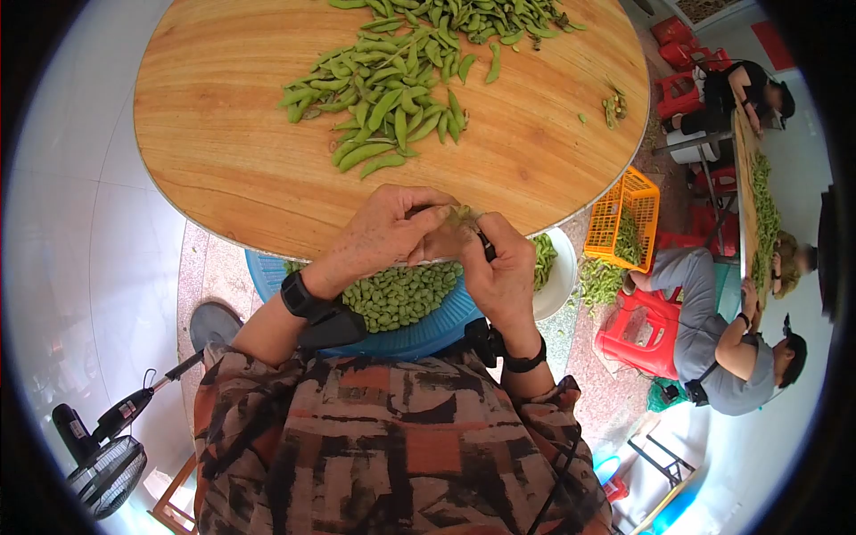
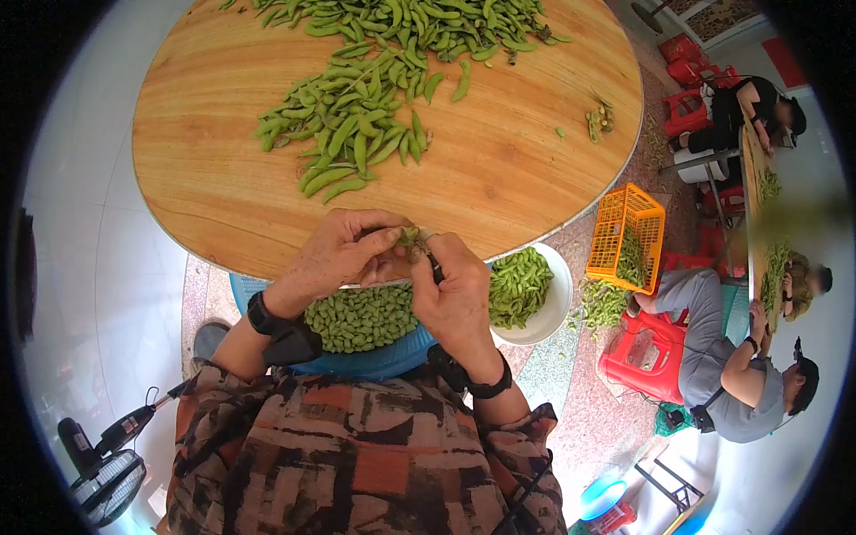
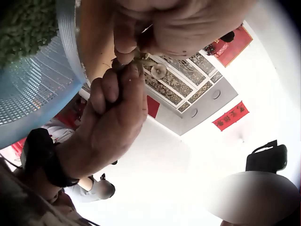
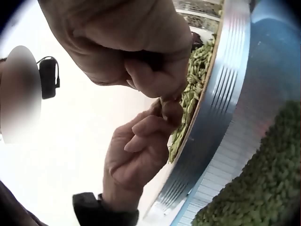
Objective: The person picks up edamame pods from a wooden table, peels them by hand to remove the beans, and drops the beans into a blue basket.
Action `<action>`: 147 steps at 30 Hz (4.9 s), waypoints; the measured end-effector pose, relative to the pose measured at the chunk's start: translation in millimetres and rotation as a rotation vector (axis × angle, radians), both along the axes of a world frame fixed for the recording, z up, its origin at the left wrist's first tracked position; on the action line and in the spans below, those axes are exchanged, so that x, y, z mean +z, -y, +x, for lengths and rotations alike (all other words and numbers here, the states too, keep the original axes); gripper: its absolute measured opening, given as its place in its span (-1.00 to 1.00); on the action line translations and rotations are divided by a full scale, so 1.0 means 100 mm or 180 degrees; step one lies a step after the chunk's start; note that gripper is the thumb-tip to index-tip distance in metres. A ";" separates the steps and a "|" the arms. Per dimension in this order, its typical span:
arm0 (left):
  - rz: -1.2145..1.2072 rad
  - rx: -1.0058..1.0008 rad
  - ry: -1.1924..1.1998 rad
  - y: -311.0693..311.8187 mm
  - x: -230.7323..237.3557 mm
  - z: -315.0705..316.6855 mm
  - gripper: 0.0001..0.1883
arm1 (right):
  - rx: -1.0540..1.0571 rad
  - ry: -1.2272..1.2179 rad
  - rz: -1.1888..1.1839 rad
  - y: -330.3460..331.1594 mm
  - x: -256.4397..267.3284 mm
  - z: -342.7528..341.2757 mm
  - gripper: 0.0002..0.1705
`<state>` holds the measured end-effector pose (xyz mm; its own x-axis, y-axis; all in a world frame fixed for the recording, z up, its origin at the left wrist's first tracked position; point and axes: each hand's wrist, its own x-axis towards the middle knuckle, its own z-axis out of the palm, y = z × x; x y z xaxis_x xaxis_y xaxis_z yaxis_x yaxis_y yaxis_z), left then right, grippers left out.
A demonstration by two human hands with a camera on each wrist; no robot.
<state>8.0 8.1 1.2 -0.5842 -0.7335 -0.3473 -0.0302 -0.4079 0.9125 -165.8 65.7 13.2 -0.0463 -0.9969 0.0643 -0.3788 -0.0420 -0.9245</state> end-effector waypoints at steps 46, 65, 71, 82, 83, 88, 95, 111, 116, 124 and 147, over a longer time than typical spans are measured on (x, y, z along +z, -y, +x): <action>0.1078 0.0400 -0.2194 -0.16 0.03 -0.23 -0.07 | -0.1506 -0.2830 0.0054 -0.31 -0.30 -1.58 -0.68; -0.3762 0.1095 0.2688 0.16 0.00 0.35 -0.78 | -0.1626 -0.1811 -0.0439 -0.13 -0.15 -1.33 -0.72; -0.2823 0.1039 0.1612 -0.02 0.08 0.19 -0.82 | -0.0555 0.0400 0.0122 -0.07 0.04 -0.59 -0.69; -0.0796 0.0684 0.0395 -0.23 -0.06 -0.01 -0.86 | 0.0412 0.1124 0.0627 0.02 0.07 -0.13 -0.73; -0.0923 0.0704 0.0502 -0.24 -0.07 -0.02 -0.85 | 0.0414 0.1124 0.0630 0.02 0.07 -0.13 -0.73; -0.1821 0.0865 0.0822 -0.24 -0.02 -0.06 -0.81 | 0.0402 0.1102 0.0672 0.02 0.09 -0.14 -0.74; -0.2003 0.0767 0.0831 -0.23 -0.01 -0.08 -0.92 | 0.0299 0.1369 0.0960 0.04 0.05 -0.17 -0.76; 0.1176 0.0212 -0.1527 -0.18 -0.01 -0.04 -0.84 | 0.0709 0.2829 0.1355 0.09 -0.05 -0.31 -0.76; 0.0186 0.0298 -0.0658 -0.22 0.04 -0.13 -0.83 | 0.0333 0.1104 0.0717 0.03 0.07 -0.18 -0.79; -0.0430 0.0771 -0.0313 -0.13 0.08 -0.09 -0.87 | 0.0087 0.0103 -0.0279 0.06 0.15 -0.13 -0.72; -0.1107 0.1095 0.0182 -0.25 0.02 -0.22 -0.89 | 0.0151 0.1953 0.0813 0.02 0.07 -0.11 -0.72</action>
<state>-13.7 32.9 3.2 -0.2748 -0.9588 -0.0720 -0.0012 -0.0746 0.9972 -176.9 63.7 20.2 0.0450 -0.9791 -0.1982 0.2161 0.2033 -0.9550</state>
